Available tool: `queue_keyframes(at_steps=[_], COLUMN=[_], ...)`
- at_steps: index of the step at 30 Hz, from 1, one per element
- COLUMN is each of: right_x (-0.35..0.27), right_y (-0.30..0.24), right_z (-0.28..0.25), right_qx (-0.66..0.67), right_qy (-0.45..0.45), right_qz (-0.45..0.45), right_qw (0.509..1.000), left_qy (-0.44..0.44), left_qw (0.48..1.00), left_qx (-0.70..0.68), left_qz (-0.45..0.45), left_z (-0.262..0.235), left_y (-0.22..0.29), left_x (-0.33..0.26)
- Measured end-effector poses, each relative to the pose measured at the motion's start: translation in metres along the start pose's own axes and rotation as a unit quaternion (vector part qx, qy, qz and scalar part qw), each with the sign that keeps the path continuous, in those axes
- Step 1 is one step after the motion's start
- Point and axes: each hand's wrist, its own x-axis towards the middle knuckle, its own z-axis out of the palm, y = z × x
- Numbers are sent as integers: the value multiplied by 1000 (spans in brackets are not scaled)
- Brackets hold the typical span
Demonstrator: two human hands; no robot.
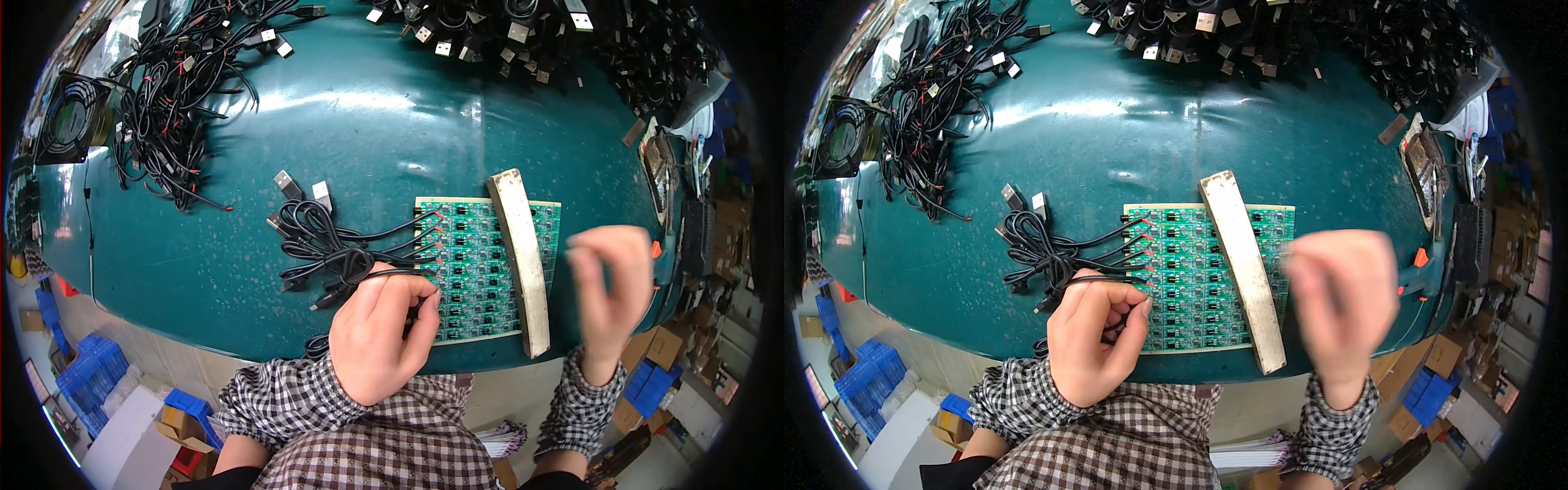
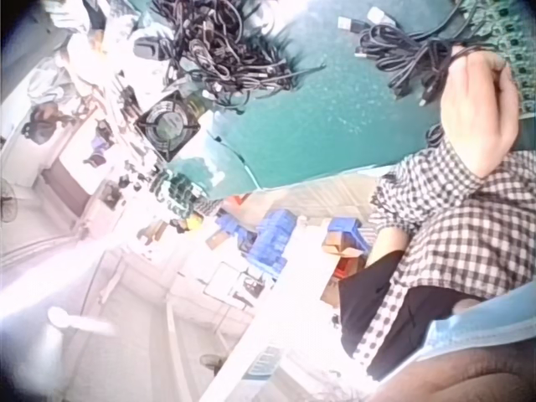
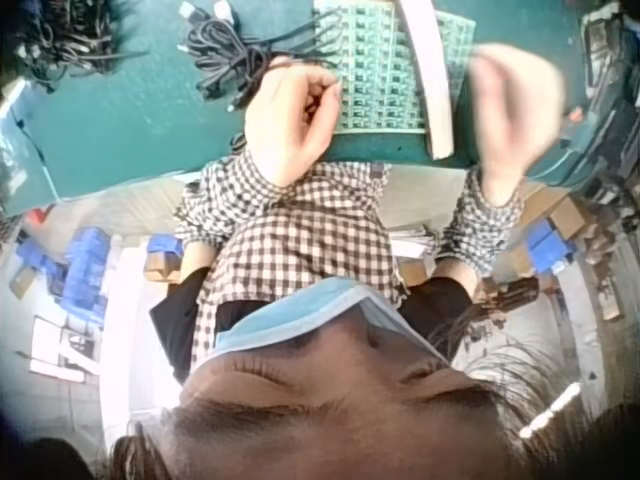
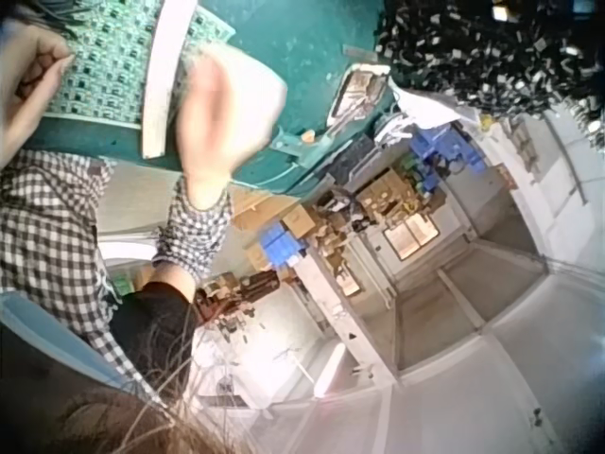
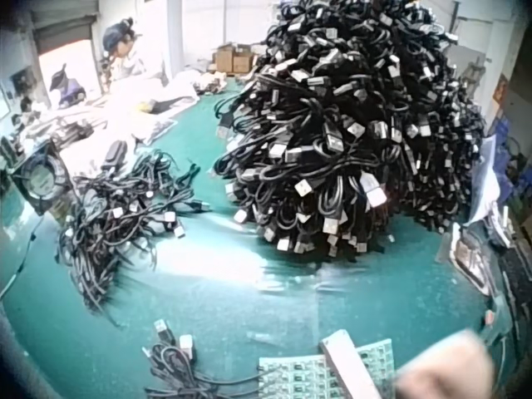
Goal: The person solders the wire ends of cables onto a circuit board using a soldering iron.
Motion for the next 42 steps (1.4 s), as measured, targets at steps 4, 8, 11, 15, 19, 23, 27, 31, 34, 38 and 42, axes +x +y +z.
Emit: queue_keyframes(at_steps=[4, 8, 11, 15, 19, 23, 27, 31, 34, 38, 42], right_x=[-65, -134, -131, -120, -118, -120, -114, -127, -133, -148, -140], right_y=[75, 131, 130, 130, 141, 136, 129, 106, 85, 69, 38], right_z=[-26, -45, -52, -45, -47, -40, -30, -41, -71, -78, -65], right_qx=[-5, -97, -13, -61, -73, -44, 26, 173, 373, 467, 479], right_qy=[247, 233, 240, 235, 212, 300, 474, 587, 529, 441, 379], right_qz=[372, 501, 619, 659, 662, 613, 447, 353, 324, 298, 301], right_qw=[895, 828, 748, 712, 715, 730, 758, 708, 690, 706, 733], left_qy=[-10, -15, 3, 17, 39, 53, 62, 54, 53, 38, 14], left_qw=[1000, 1000, 1000, 1000, 998, 998, 998, 997, 995, 995, 996], left_qx=[-8, 4, 8, 10, 18, 21, 27, 38, 45, 79, 70], left_qz=[-1, -9, 2, 23, 39, 10, -17, -48, -69, -47, -57], left_z=[-2, -1, 1, 7, 10, 14, 14, 15, 12, 7, 9], left_y=[3, 6, 6, 6, 1, 3, 6, 12, 15, 17, 19], left_x=[3, 4, 2, 2, 2, 1, 1, 2, 3, 5, 7])
